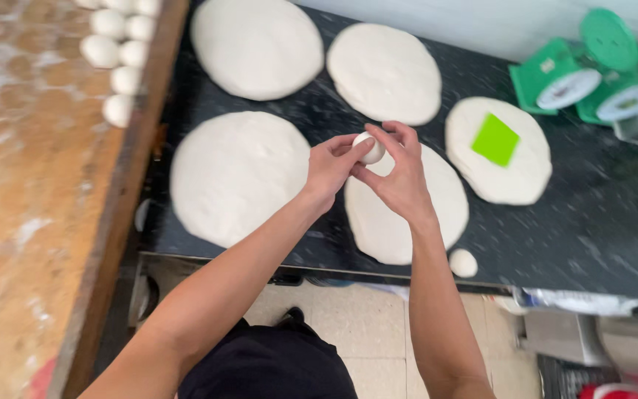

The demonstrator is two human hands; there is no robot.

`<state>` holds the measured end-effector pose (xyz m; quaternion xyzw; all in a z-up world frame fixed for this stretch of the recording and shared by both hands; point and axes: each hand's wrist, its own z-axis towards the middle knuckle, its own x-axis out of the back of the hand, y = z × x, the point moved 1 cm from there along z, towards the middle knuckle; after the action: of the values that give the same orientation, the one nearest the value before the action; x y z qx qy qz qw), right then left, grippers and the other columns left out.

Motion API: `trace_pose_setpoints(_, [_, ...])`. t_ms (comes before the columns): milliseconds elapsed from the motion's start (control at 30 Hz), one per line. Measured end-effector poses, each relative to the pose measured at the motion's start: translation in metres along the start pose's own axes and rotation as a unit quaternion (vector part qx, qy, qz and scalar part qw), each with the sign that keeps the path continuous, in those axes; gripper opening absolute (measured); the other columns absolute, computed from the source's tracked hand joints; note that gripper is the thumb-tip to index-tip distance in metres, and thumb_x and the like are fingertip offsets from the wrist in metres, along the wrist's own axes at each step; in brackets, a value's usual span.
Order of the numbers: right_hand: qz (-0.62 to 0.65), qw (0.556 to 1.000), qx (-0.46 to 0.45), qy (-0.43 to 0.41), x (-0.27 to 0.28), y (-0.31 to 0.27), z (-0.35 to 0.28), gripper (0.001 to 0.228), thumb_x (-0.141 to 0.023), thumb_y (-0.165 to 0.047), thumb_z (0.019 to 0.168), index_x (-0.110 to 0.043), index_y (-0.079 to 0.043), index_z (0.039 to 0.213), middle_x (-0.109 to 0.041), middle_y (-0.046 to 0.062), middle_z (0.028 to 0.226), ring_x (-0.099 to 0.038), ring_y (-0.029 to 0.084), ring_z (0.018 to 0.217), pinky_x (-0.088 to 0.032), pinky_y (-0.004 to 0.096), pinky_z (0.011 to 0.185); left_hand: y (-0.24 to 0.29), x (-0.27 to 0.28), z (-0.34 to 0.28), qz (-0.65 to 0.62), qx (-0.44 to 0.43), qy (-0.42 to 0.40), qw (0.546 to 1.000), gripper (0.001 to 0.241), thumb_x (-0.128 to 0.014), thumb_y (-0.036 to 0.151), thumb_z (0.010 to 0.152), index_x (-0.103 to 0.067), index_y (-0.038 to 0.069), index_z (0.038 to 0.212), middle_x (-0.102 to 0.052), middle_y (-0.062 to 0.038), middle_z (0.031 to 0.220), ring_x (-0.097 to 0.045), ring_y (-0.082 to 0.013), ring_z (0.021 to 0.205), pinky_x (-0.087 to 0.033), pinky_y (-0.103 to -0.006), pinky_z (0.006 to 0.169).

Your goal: The person portions dough into small balls using a green plastic scraper and arranges them on a wooden board. They then grease a metal pan with a brush and place a large dough piece into it.

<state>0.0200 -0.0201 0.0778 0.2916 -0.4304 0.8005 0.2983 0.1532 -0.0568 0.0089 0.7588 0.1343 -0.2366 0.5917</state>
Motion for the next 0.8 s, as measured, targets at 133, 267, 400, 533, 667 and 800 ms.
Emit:
trace_pose_setpoints(133, [0.151, 0.984, -0.096, 0.005, -0.087, -0.063, 0.057, 0.058, -0.085, -0.007, 0.081, -0.062, -0.005, 0.135, -0.061, 0.011, 0.131, -0.070, 0.023, 0.113, -0.061, 0.033, 0.093, 0.062, 0.086, -0.007, 0.008, -0.082, 0.095, 0.992, 0.051, -0.082, 0.027, 0.084, -0.069, -0.002, 0.124, -0.072, -0.012, 0.115, -0.071, -0.0154, 0.101, -0.061, -0.0307, 0.085])
trace_pose_setpoints(267, [0.212, 0.974, -0.059, -0.049, -0.163, -0.122, 0.102, 0.051, -0.084, -0.002, 0.082, -0.067, -0.004, 0.130, -0.062, 0.011, 0.131, -0.072, 0.022, 0.113, -0.059, 0.033, 0.094, 0.116, 0.171, -0.023, -0.015, -0.148, 0.131, 0.980, 0.052, -0.080, 0.030, 0.089, -0.067, 0.001, 0.129, -0.067, -0.012, 0.122, -0.068, -0.0172, 0.108, -0.061, -0.0319, 0.088])
trace_pose_setpoints(400, [0.335, 0.928, -0.050, -0.155, -0.228, -0.168, 0.144, 0.052, -0.086, -0.006, 0.085, -0.064, -0.006, 0.132, -0.071, 0.008, 0.124, -0.072, 0.020, 0.111, -0.063, 0.033, 0.094, 0.157, 0.250, -0.049, -0.016, -0.118, 0.195, 0.974, 0.058, -0.067, 0.040, 0.093, -0.053, 0.011, 0.142, -0.066, -0.008, 0.122, -0.068, -0.0175, 0.104, -0.061, -0.0342, 0.078])
trace_pose_setpoints(533, [0.203, 0.967, 0.045, -0.147, -0.284, -0.196, 0.179, 0.057, -0.089, -0.009, 0.077, -0.065, -0.007, 0.130, -0.075, 0.009, 0.117, -0.073, 0.022, 0.106, -0.059, 0.035, 0.091, 0.176, 0.320, -0.061, -0.064, -0.138, 0.314, 0.937, 0.053, -0.058, 0.031, 0.097, -0.045, 0.014, 0.145, -0.063, -0.008, 0.125, -0.071, -0.0228, 0.096, -0.061, -0.0367, 0.071])
trace_pose_setpoints(667, [0.134, 0.975, 0.049, -0.170, -0.331, -0.204, 0.203, 0.052, -0.087, -0.014, 0.077, -0.068, -0.007, 0.125, -0.076, 0.010, 0.114, -0.074, 0.022, 0.105, -0.059, 0.035, 0.091, 0.172, 0.370, -0.073, -0.095, -0.143, 0.348, 0.922, 0.041, -0.052, 0.022, 0.101, -0.052, 0.010, 0.141, -0.067, -0.013, 0.121, -0.071, -0.0227, 0.092, -0.061, -0.0364, 0.071])
trace_pose_setpoints(800, [0.042, 0.982, 0.080, -0.163, -0.360, -0.202, 0.211, 0.042, -0.087, -0.016, 0.076, -0.073, -0.006, 0.114, -0.074, 0.014, 0.114, -0.072, 0.028, 0.104, -0.056, 0.039, 0.093, 0.168, 0.385, -0.071, -0.119, -0.130, 0.324, 0.929, 0.037, -0.053, 0.021, 0.102, -0.057, 0.007, 0.136, -0.068, -0.014, 0.115, -0.070, -0.0224, 0.090, -0.061, -0.0359, 0.071])
